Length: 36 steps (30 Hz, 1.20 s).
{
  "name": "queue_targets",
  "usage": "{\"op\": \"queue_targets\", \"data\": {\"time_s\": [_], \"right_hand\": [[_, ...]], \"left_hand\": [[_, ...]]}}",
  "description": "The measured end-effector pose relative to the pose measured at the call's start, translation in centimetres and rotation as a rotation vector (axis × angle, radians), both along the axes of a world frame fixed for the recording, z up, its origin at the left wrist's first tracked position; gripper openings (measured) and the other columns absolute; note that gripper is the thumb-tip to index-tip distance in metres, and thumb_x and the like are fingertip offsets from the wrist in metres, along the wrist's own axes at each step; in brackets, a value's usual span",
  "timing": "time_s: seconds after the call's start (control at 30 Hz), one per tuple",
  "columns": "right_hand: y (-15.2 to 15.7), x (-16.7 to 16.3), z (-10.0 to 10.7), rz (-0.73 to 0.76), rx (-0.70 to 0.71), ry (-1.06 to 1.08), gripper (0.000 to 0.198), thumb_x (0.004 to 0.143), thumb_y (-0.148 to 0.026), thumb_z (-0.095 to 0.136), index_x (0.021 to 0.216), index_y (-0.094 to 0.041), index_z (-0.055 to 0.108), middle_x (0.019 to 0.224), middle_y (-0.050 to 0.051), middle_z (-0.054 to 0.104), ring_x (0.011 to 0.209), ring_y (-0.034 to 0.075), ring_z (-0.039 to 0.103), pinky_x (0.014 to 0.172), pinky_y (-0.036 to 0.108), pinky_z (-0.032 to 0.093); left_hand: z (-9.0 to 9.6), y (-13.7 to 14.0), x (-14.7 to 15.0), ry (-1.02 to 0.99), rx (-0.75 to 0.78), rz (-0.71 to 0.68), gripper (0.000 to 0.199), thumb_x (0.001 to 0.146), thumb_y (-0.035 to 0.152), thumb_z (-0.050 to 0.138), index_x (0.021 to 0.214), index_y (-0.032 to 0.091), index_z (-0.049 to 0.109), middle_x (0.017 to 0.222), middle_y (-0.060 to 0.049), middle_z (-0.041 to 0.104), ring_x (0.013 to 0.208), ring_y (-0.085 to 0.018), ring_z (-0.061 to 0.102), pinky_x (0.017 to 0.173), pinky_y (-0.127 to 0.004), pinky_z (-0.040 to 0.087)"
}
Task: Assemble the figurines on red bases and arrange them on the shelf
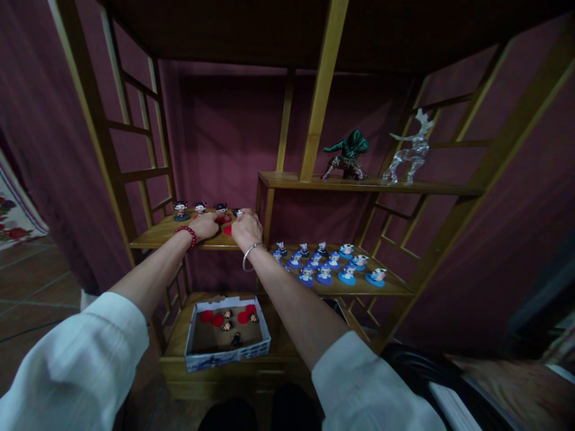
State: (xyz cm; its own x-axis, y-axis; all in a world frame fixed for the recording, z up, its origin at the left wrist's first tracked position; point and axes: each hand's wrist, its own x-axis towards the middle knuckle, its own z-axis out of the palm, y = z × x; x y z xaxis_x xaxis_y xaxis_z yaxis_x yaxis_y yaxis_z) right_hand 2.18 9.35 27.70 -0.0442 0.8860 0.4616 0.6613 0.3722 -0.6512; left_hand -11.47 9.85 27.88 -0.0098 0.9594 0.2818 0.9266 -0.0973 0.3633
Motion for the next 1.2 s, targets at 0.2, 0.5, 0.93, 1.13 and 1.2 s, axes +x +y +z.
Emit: {"op": "queue_targets", "data": {"time_s": [0.2, 0.5, 0.93, 1.13, 1.2], "right_hand": [[-0.1, 0.0, 0.0, -0.001, 0.001, 0.01, 0.031, 0.081, -0.021, 0.034, 0.105, -0.012, 0.052, 0.102, 0.015, 0.058, 0.096, 0.024, 0.055, 0.081, 0.033, 0.041], [-0.1, 0.0, 0.0, -0.017, 0.011, 0.0, 0.032, 0.081, -0.019, 0.032, 0.104, -0.011, 0.052, 0.102, 0.015, 0.059, 0.096, 0.024, 0.055, 0.081, 0.033, 0.041], [0.1, 0.0, -0.1, -0.017, -0.002, 0.011, 0.031, 0.084, -0.021, 0.032, 0.105, -0.013, 0.052, 0.104, 0.015, 0.058, 0.096, 0.023, 0.055, 0.082, 0.032, 0.041], [-0.1, -0.1, 0.1, -0.018, -0.008, 0.003, 0.031, 0.084, -0.021, 0.032, 0.105, -0.012, 0.052, 0.104, 0.015, 0.057, 0.095, 0.023, 0.055, 0.08, 0.032, 0.041], [-0.2, 0.0, 0.1, -0.017, -0.005, -0.002, 0.031, 0.084, -0.022, 0.031, 0.105, -0.012, 0.052, 0.104, 0.016, 0.057, 0.095, 0.024, 0.055, 0.079, 0.033, 0.041]], "left_hand": [[-0.1, -0.2, 0.0, 0.002, 0.02, -0.013, 0.053, 0.063, 0.011, 0.045, 0.114, 0.024, 0.055, 0.11, 0.0, 0.062, 0.098, -0.016, 0.056, 0.084, -0.02, 0.04], [-0.2, -1.8, -0.4, 0.123, 0.119, 0.03, 0.049, 0.068, 0.013, 0.04, 0.111, 0.027, 0.058, 0.105, 0.0, 0.064, 0.095, -0.016, 0.058, 0.081, -0.021, 0.042], [-0.2, -7.2, -2.7, 0.285, 0.107, 0.324, 0.046, 0.07, 0.018, 0.036, 0.108, 0.027, 0.06, 0.092, -0.003, 0.067, 0.087, -0.02, 0.061, 0.073, -0.025, 0.044], [0.1, -6.6, -3.2, 0.3, 0.051, 0.303, 0.044, 0.078, 0.028, 0.03, 0.115, 0.029, 0.054, 0.102, -0.004, 0.064, 0.094, -0.022, 0.059, 0.072, -0.027, 0.044], [0.1, -6.3, -3.1, 0.329, 0.036, 0.257, 0.045, 0.08, 0.033, 0.028, 0.119, 0.03, 0.051, 0.106, -0.004, 0.063, 0.096, -0.022, 0.057, 0.075, -0.028, 0.043]]}}
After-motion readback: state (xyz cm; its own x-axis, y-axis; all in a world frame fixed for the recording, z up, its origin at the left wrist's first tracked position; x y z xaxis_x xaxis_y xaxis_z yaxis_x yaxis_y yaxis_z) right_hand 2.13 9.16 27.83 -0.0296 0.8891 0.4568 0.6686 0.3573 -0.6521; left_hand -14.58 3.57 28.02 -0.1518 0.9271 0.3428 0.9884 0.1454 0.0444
